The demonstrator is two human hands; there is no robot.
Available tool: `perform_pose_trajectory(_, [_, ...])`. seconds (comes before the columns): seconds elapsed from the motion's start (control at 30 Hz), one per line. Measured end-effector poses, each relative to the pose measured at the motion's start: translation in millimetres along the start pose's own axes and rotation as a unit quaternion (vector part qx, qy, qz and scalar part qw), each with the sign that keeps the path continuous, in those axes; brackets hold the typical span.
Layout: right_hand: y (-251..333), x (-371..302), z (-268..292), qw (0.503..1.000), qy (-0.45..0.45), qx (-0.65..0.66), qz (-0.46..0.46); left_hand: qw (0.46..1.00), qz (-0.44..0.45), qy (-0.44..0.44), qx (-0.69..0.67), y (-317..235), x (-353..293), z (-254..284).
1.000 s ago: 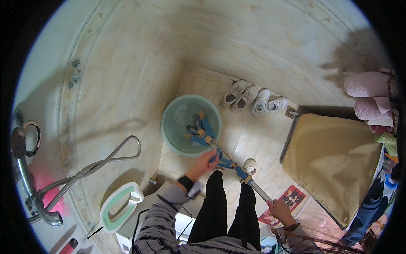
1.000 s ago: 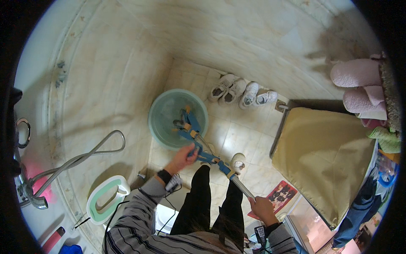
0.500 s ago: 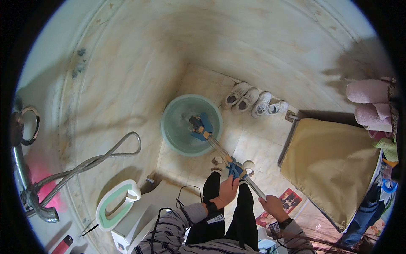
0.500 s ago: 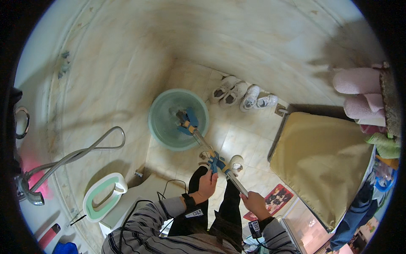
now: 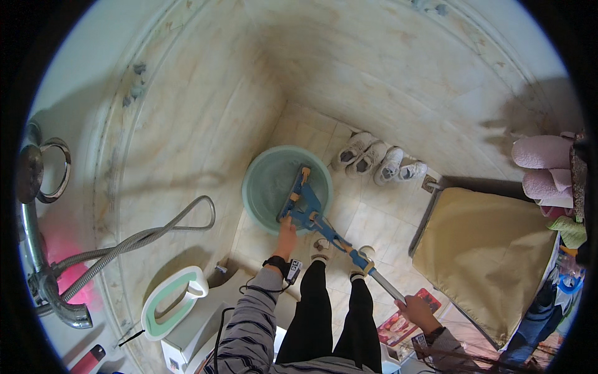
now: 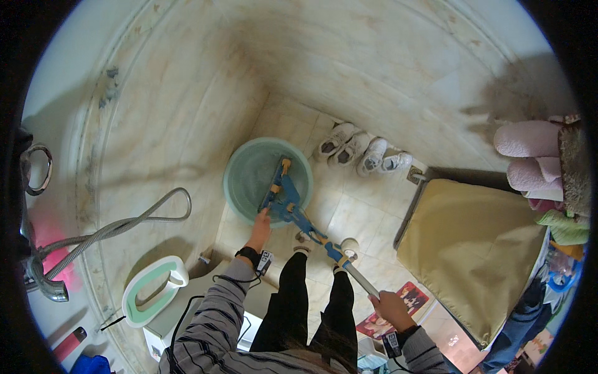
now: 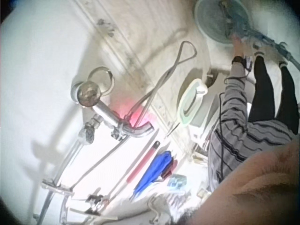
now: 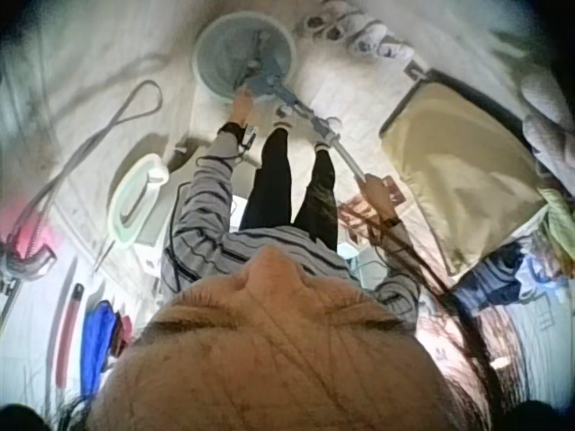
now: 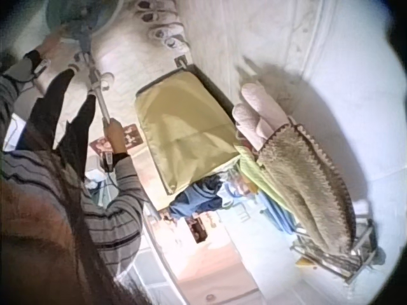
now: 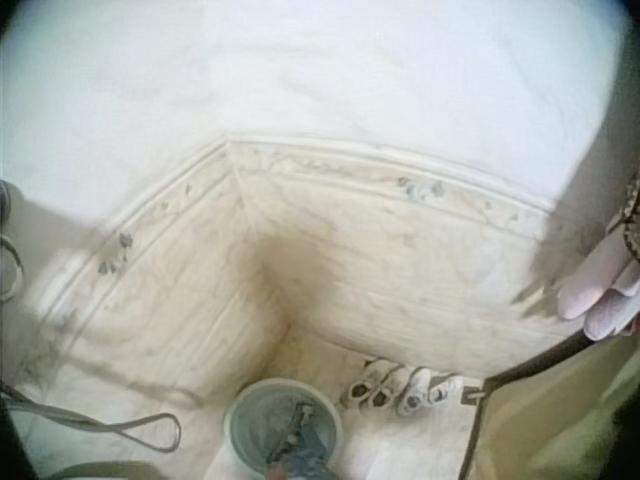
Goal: The person wipes the frame of a whiteboard with a tissue while kneeling, then stands and moves the whiteboard. They sweep the tiled floor with a broom and dustpan, then mop the floor with a flat mop, rinsing the mop head in a basin in the bathroom.
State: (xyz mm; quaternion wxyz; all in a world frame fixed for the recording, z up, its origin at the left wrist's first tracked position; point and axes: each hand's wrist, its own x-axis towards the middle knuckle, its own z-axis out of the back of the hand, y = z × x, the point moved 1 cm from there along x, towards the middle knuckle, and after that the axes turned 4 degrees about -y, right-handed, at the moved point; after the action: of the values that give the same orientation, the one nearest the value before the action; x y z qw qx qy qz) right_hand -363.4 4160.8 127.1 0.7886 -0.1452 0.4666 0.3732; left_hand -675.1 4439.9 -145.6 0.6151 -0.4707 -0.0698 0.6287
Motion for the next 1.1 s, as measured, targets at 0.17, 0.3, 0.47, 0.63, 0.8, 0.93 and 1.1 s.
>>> perform_pose_trajectory(0.17, [18,53,-29,1.0,-0.008,-0.015,0.013,0.993,-0.024,0.03,0.107,60,2,23])
perform_pose_trajectory(0.3, [33,61,-37,1.0,0.008,0.012,-0.011,0.999,-0.017,0.037,-0.005,90,-6,39])
perform_pose_trajectory(0.47, [40,46,-30,1.0,0.011,-0.006,-0.016,0.997,0.002,-0.025,-0.069,94,-30,50])
perform_pose_trajectory(0.63, [42,66,-29,1.0,0.01,-0.009,-0.013,0.994,0.04,0.01,-0.101,89,-43,60])
perform_pose_trajectory(0.8, [37,67,-25,0.997,0.063,-0.035,-0.04,0.997,0.015,0.039,-0.072,89,-40,59])
perform_pose_trajectory(0.93, [43,69,-23,1.0,-0.001,0.008,0.021,0.979,0.035,0.04,-0.197,83,-42,60])
perform_pose_trajectory(1.1, [46,68,-26,1.0,0.029,0.0,0.007,0.975,0.087,0.055,-0.199,67,-48,69])
